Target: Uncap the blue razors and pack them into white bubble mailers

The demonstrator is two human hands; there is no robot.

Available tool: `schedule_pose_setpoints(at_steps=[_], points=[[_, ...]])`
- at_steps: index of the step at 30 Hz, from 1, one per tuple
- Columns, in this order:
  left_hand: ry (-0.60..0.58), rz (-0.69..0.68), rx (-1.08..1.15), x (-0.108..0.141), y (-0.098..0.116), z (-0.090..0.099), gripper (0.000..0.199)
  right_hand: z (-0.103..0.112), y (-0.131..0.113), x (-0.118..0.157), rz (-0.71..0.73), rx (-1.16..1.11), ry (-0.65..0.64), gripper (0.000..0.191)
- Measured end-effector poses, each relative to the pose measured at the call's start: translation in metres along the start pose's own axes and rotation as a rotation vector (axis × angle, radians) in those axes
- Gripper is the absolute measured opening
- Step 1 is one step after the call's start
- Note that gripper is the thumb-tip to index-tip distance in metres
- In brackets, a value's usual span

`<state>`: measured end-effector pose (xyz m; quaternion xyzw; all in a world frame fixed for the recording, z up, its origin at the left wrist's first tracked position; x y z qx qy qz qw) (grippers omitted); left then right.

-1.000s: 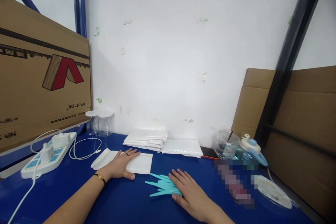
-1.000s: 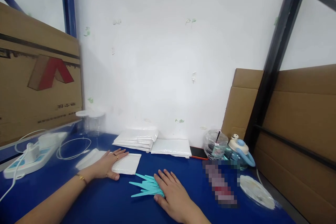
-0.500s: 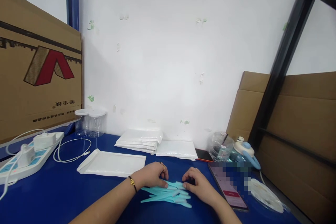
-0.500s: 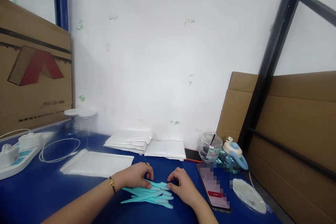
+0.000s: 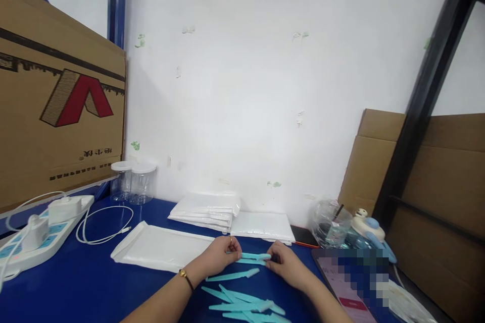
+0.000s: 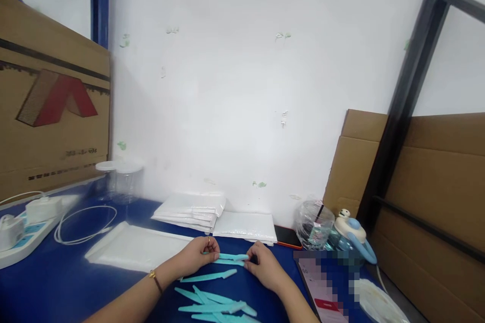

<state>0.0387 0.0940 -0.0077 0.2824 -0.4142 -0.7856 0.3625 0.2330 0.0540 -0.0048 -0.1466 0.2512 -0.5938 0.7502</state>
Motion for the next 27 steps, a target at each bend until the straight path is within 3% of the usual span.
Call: schedule_pose_setpoints(at_steps=[4,9,13,16,19,21,24,27], points=[[0.025,-0.016,0.046,-0.004,-0.006,0.003,0.021,0.004,-0.008,0.003,0.008,-0.171,0.064,0.043],[-0.005,-0.038,0.054,-0.006,-0.002,-0.001,0.020,-0.002,-0.024,0.008,0.079,-0.233,0.044,0.045],[0.093,-0.017,-0.081,-0.010,-0.006,0.018,0.018,0.011,0.002,0.003,0.025,-0.226,0.146,0.045],[0.193,0.015,-0.265,-0.012,-0.011,0.035,0.015,0.018,0.028,0.004,-0.059,-0.068,0.159,0.045],[0.204,0.026,-0.387,-0.012,-0.011,0.037,0.014,0.018,0.033,0.008,-0.105,0.167,0.113,0.040],[0.217,0.009,-0.446,-0.011,-0.007,0.035,0.021,0.022,0.023,0.011,-0.102,0.263,0.158,0.030],[0.201,-0.034,-0.473,-0.008,0.000,0.030,0.024,0.023,0.000,0.012,-0.052,0.284,0.203,0.017],[0.110,-0.069,-0.484,-0.006,0.003,0.019,0.017,0.009,-0.013,0.010,-0.028,0.230,0.096,0.010]])
Point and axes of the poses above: each hand's wrist, its own x-axis away from the middle knuckle, its own z-axis out of the back of the hand, y = z × x, the point moved 7 cm from there along -x, towards the middle knuckle, and after that the axes turned 4 degrees about x, right-handed, at the moved point
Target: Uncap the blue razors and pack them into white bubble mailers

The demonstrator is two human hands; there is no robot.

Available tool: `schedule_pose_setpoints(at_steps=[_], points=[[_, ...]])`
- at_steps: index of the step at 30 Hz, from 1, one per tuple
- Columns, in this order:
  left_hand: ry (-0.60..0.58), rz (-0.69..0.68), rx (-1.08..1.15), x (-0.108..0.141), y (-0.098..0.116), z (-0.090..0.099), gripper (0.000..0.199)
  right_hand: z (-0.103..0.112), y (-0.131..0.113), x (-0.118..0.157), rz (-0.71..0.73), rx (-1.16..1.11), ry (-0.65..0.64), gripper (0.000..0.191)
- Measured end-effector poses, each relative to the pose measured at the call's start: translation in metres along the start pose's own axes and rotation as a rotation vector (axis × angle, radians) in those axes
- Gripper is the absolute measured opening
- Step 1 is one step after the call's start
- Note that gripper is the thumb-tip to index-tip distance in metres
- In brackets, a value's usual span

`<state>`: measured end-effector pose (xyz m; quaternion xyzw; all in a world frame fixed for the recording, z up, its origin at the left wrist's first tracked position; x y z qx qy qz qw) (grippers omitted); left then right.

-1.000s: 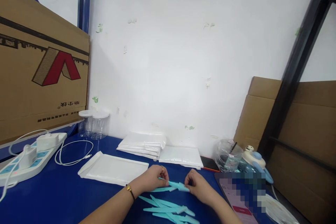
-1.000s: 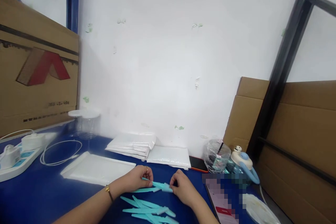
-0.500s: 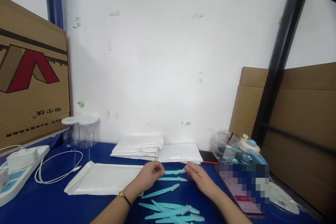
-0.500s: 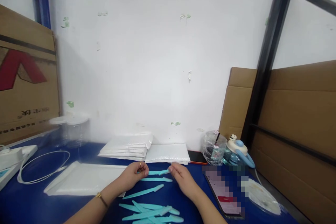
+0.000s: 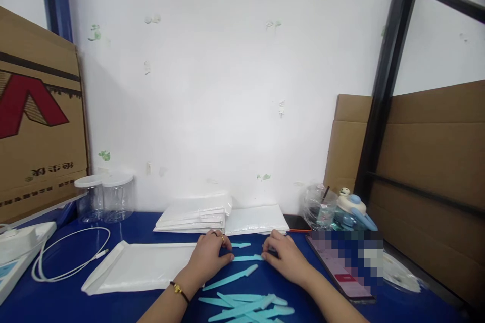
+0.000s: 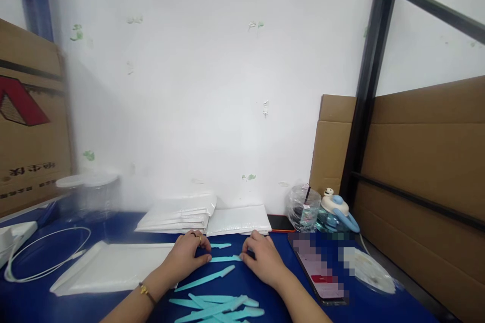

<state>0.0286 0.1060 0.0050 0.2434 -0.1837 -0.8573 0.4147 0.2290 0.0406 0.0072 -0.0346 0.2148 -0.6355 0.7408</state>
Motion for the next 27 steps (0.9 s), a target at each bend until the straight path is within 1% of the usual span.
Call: schedule_pose_setpoints(at_steps=[3,6,9,12,14,16,18,22,24,27], points=[[-0.067,-0.027,-0.018,0.000,0.004,-0.007,0.010,-0.012,-0.003,0.000,-0.018,-0.053,-0.077,0.007],[-0.088,-0.019,-0.050,-0.002,0.004,-0.007,0.006,-0.015,-0.003,0.000,0.006,-0.089,-0.106,0.007],[-0.054,0.006,-0.108,-0.005,-0.001,0.004,0.006,-0.007,0.003,-0.001,0.027,-0.068,-0.089,0.007],[-0.031,0.058,-0.153,-0.007,-0.012,0.017,0.009,0.005,0.017,-0.002,-0.030,-0.020,-0.043,0.009],[-0.031,0.097,-0.170,-0.007,-0.018,0.023,0.011,0.010,0.020,-0.002,-0.045,0.002,-0.013,0.009],[-0.014,0.111,-0.172,-0.005,-0.016,0.027,0.016,0.013,0.013,-0.001,-0.018,-0.007,0.009,0.008],[-0.045,0.092,-0.128,-0.001,-0.007,0.025,0.022,0.010,-0.001,0.001,0.033,-0.048,-0.005,0.007],[-0.271,0.005,-0.017,0.011,0.016,0.005,0.031,-0.006,-0.029,0.006,0.122,-0.081,-0.109,0.015],[-0.321,-0.009,-0.005,0.016,0.022,-0.002,0.025,-0.009,-0.036,0.006,0.151,-0.050,-0.116,0.013],[-0.309,-0.019,-0.008,0.016,0.021,-0.007,0.014,-0.007,-0.043,0.008,0.242,0.052,-0.102,0.010]])
Point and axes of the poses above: each hand's wrist, its own x-axis away from the middle knuckle, its own z-axis out of the back of the hand, y = z × x, the point moved 7 cm from there along -x, towards the middle knuckle, and after that the axes turned 4 degrees about x, right-handed, at the moved point
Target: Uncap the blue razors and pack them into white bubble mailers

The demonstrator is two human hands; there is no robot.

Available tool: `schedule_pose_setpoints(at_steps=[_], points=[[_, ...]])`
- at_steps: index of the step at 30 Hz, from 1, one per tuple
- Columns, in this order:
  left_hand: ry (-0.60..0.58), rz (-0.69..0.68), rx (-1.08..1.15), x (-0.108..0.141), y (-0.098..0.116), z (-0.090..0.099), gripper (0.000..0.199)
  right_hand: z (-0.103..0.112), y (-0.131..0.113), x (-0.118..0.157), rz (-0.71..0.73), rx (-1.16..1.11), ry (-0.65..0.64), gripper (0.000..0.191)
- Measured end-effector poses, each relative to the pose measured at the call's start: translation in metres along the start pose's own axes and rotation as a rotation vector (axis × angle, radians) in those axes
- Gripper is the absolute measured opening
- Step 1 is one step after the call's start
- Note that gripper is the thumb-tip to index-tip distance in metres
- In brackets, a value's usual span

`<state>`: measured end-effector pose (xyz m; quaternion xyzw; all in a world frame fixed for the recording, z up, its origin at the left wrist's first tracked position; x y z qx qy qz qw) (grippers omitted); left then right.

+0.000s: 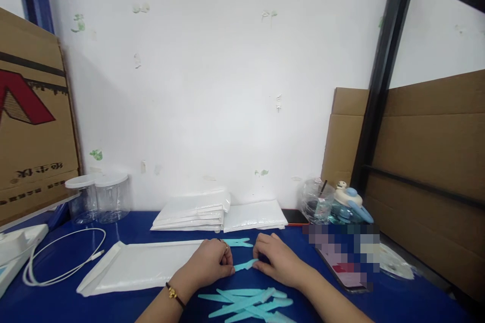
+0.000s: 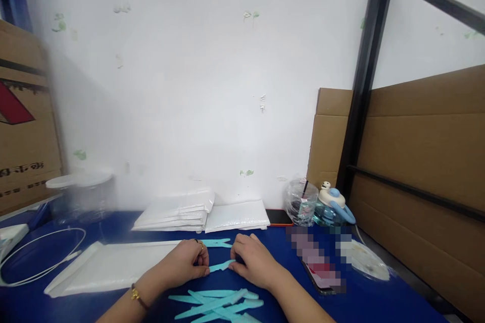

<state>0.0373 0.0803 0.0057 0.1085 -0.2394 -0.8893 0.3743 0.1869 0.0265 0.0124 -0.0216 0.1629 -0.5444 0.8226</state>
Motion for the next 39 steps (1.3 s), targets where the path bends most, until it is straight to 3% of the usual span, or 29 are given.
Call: schedule_pose_setpoints(at_steps=[5,12,17,21,23,25,27,29,33,39], points=[[0.059,-0.056,-0.016,-0.006,-0.003,0.000,0.011,-0.001,-0.008,0.000,0.078,0.032,0.019,0.008],[0.187,-0.070,-0.123,-0.010,-0.003,0.016,0.010,-0.010,0.035,0.000,-0.167,-0.359,0.030,0.011],[0.198,0.040,-0.110,-0.012,-0.025,0.021,0.011,0.002,0.069,0.006,-0.339,-0.278,0.086,0.011],[0.276,-0.008,-0.074,-0.009,-0.017,0.026,0.019,0.014,0.064,0.009,-0.307,-0.249,0.140,0.013],[0.229,-0.044,0.007,-0.006,-0.007,0.021,0.019,0.013,0.052,0.012,-0.250,-0.385,0.045,0.021],[0.074,-0.067,0.121,-0.003,0.002,0.007,0.019,0.011,0.038,0.018,-0.184,-0.502,-0.086,0.025],[-0.081,-0.073,0.219,0.001,0.010,-0.007,0.023,0.012,0.023,0.022,-0.101,-0.520,-0.178,0.028],[-0.160,-0.080,0.273,0.006,0.015,-0.015,0.027,0.012,0.009,0.024,-0.012,-0.468,-0.227,0.032],[-0.207,-0.083,0.267,0.010,0.019,-0.017,0.036,0.002,-0.003,0.022,0.034,-0.407,-0.267,0.025],[-0.184,-0.070,0.228,0.008,0.022,-0.015,0.025,-0.010,0.007,0.019,-0.131,-0.536,-0.292,0.017]])
Point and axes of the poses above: each hand's wrist, its own x-axis away from the middle knuckle, its own z-axis out of the back of the hand, y = z × x, the point moved 7 cm from there along -x, towards the middle knuckle, and after that the axes turned 4 degrees about x, right-handed, at the moved point
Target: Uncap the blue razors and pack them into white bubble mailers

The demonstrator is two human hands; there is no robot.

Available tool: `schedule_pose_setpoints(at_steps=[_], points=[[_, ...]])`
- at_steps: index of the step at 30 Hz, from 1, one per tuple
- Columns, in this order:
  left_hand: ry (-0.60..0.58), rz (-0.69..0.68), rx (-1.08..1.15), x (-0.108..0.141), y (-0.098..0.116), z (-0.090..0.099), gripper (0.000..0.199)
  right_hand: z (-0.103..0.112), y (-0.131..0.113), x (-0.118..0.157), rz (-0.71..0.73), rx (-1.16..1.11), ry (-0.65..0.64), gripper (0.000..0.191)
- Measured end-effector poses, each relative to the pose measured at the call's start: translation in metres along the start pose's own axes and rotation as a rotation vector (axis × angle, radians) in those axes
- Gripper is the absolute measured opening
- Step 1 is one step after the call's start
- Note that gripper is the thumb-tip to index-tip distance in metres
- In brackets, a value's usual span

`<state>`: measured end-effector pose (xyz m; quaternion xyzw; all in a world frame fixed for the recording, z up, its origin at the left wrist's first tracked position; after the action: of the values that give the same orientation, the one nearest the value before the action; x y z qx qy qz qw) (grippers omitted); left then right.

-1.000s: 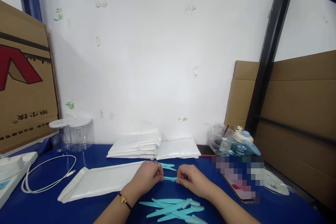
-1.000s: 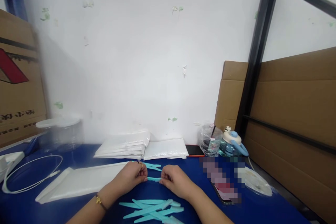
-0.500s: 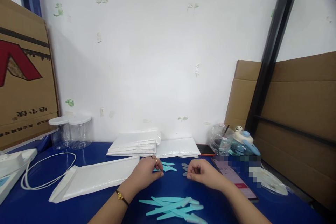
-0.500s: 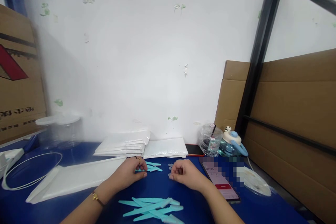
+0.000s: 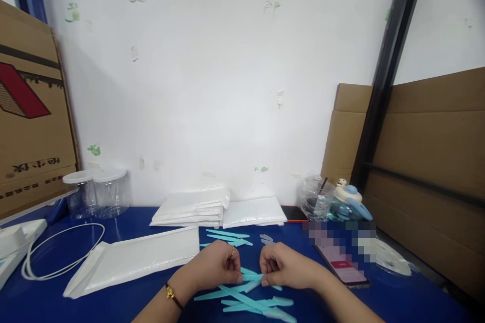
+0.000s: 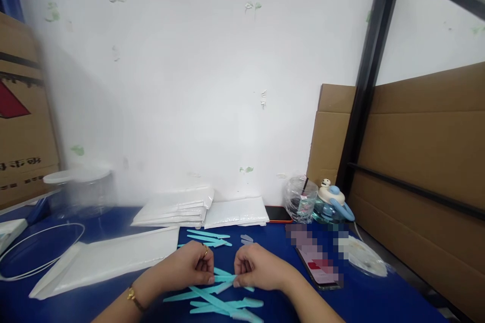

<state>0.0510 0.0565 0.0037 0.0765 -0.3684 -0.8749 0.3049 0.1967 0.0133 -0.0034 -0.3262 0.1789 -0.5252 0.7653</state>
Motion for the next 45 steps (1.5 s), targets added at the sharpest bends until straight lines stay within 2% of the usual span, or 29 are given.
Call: schedule_pose_setpoints(at_steps=[4,6,8,10,12,16,18,21,24,29,33,35,37,40,43,45], points=[[0.200,-0.042,-0.238,-0.004,0.001,0.023,0.016,0.021,0.017,-0.002,-0.024,-0.009,0.175,0.014],[0.311,-0.016,-0.329,-0.004,-0.005,0.038,0.016,0.034,0.032,-0.003,-0.079,0.037,0.259,0.013],[0.380,0.040,-0.375,-0.005,-0.014,0.049,0.015,0.044,0.044,-0.002,-0.140,0.109,0.331,0.012],[0.410,0.067,-0.399,-0.005,-0.020,0.052,0.014,0.052,0.044,0.001,-0.142,0.193,0.400,0.015],[0.413,0.052,-0.370,-0.005,-0.020,0.050,0.018,0.050,0.037,0.005,-0.109,0.213,0.377,0.016],[0.309,-0.091,-0.242,-0.006,-0.008,0.029,0.023,0.018,0.024,0.009,-0.102,0.116,0.054,0.023],[0.247,-0.138,-0.246,-0.007,-0.002,0.018,0.023,0.009,0.018,0.010,-0.098,0.113,0.002,0.021],[0.177,-0.112,-0.278,-0.010,-0.002,0.006,0.015,0.006,0.013,0.007,-0.102,0.101,0.028,0.012],[0.159,-0.073,-0.277,-0.014,-0.003,0.004,0.013,0.012,0.009,0.004,-0.100,0.107,0.097,0.005],[0.312,-0.046,-0.371,-0.012,-0.007,0.030,0.012,0.036,0.010,0.003,-0.047,0.231,0.266,0.002],[0.395,0.081,-0.378,-0.005,-0.027,0.052,0.012,0.048,0.024,0.004,-0.136,0.295,0.358,0.001],[0.424,0.098,-0.352,-0.002,-0.030,0.056,0.013,0.047,0.019,0.004,-0.098,0.294,0.392,0.006],[0.432,0.082,-0.317,-0.001,-0.027,0.054,0.015,0.036,0.003,0.003,0.017,0.274,0.349,0.008],[0.356,0.038,-0.233,0.000,-0.015,0.044,0.016,0.009,-0.021,0.000,0.141,0.245,0.186,0.012],[0.112,0.030,-0.099,0.003,-0.007,0.023,0.018,-0.007,-0.029,-0.002,0.121,0.237,0.111,0.021],[-0.049,0.061,-0.054,0.008,-0.007,0.009,0.023,-0.010,-0.029,-0.003,0.084,0.225,0.095,0.019]])
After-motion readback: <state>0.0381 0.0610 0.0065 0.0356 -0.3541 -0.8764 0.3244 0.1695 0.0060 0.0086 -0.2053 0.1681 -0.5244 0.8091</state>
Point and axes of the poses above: each hand's wrist, its own x-axis away from the middle knuckle, its own z-axis out of the back of the hand, y = z × x, the point moved 7 cm from there along -x, towards the middle knuckle, and after that the axes turned 4 degrees about x, right-handed, at the moved point
